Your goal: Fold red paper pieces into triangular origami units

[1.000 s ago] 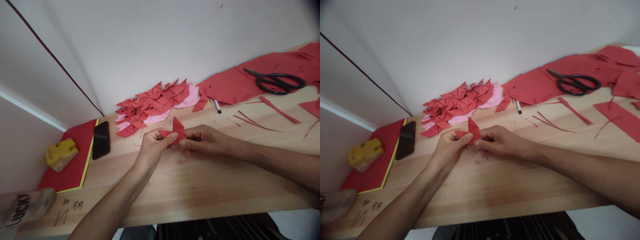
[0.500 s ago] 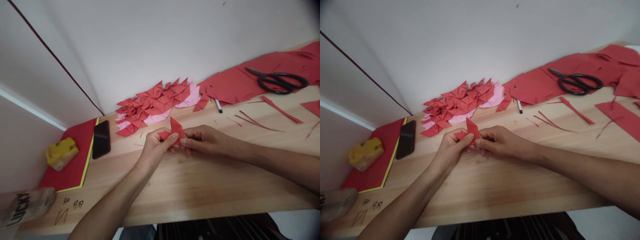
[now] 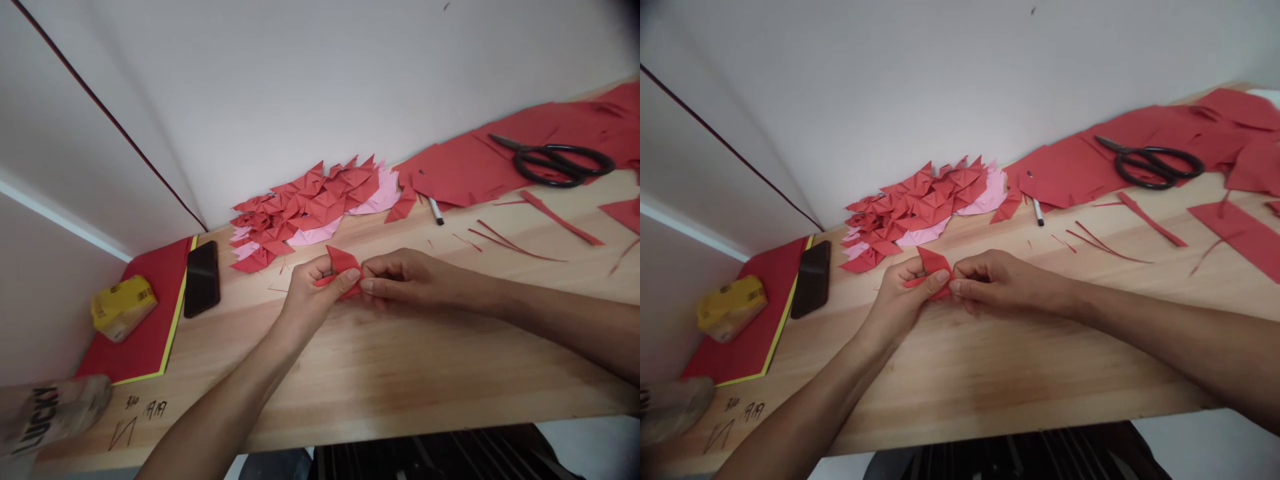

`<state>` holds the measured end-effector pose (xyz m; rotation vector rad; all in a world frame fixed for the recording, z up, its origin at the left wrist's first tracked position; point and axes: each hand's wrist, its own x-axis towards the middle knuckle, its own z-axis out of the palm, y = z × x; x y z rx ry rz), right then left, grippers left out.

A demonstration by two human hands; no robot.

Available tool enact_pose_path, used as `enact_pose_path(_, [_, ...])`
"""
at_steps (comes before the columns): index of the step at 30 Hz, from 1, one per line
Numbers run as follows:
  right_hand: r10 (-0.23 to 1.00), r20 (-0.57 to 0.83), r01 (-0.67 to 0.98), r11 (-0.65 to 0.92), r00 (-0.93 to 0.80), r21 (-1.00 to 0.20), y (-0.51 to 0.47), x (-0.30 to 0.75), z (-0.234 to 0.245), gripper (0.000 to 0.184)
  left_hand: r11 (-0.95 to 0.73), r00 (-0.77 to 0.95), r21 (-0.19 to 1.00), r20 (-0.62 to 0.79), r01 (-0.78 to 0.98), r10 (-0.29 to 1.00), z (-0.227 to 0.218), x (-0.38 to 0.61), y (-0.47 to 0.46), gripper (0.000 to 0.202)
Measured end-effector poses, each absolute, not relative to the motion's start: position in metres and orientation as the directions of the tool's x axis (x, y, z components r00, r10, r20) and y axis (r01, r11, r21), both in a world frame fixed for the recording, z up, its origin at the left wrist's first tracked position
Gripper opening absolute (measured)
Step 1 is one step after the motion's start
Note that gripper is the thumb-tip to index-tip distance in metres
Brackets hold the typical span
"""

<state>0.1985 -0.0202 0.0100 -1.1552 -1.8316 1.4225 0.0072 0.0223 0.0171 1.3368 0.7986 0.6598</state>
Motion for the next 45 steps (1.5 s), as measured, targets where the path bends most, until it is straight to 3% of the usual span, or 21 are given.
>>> enact_pose_path(4, [0.901,-0.053,0.297,0.086,-0.430,-0.951,-0.0231,0.1948,0.0093,0.026,0.086,0.516,0.994,-0.108,0.066,0.850,0.0207,0.0097,0.0185,0.023])
enact_pose_path(10, [0.888,-0.089,0.265,0.038,-0.451,-0.963,-0.0222,0.1955,0.0110,0.032,0.179,0.514,0.980,-0.199,0.088,0.835,0.0192,0.0112,0.0167,0.028])
enact_pose_path(16, [0.913,-0.037,0.279,0.086,-0.406,-0.957,-0.0229,0.1942,0.0104,0.026,0.136,0.538,0.988,-0.151,0.068,0.829,0.0170,0.0094,0.0193,0.028])
enact_pose_path(22, [0.906,-0.012,0.243,0.100,-0.422,-0.965,-0.0224,0.1979,0.0136,0.025,0.187,0.626,0.978,-0.200,0.088,0.754,0.0178,0.0084,0.0192,0.029])
enact_pose_path(26, [0.921,0.011,0.284,0.132,-0.390,-0.950,-0.0215,0.1989,0.0103,0.031,0.167,0.682,0.976,-0.215,0.136,0.700,0.0203,0.0098,0.0152,0.029])
enact_pose_path(36, [0.953,0.130,0.426,0.242,-0.274,-0.872,-0.0264,0.1926,0.0080,0.037,0.153,0.666,0.967,-0.251,0.203,0.703,0.0183,0.0116,0.0143,0.025])
enact_pose_path(41, [0.972,0.048,0.405,0.140,-0.228,-0.904,-0.0249,0.1942,0.0082,0.040,0.111,0.656,0.966,-0.240,0.232,0.716,0.0168,0.0109,0.0134,0.026])
enact_pose_path(45, [0.965,0.019,0.381,0.122,-0.263,-0.917,-0.0239,0.1956,0.0085,0.035,0.133,0.598,0.978,-0.203,0.159,0.776,0.0166,0.0112,0.0130,0.027])
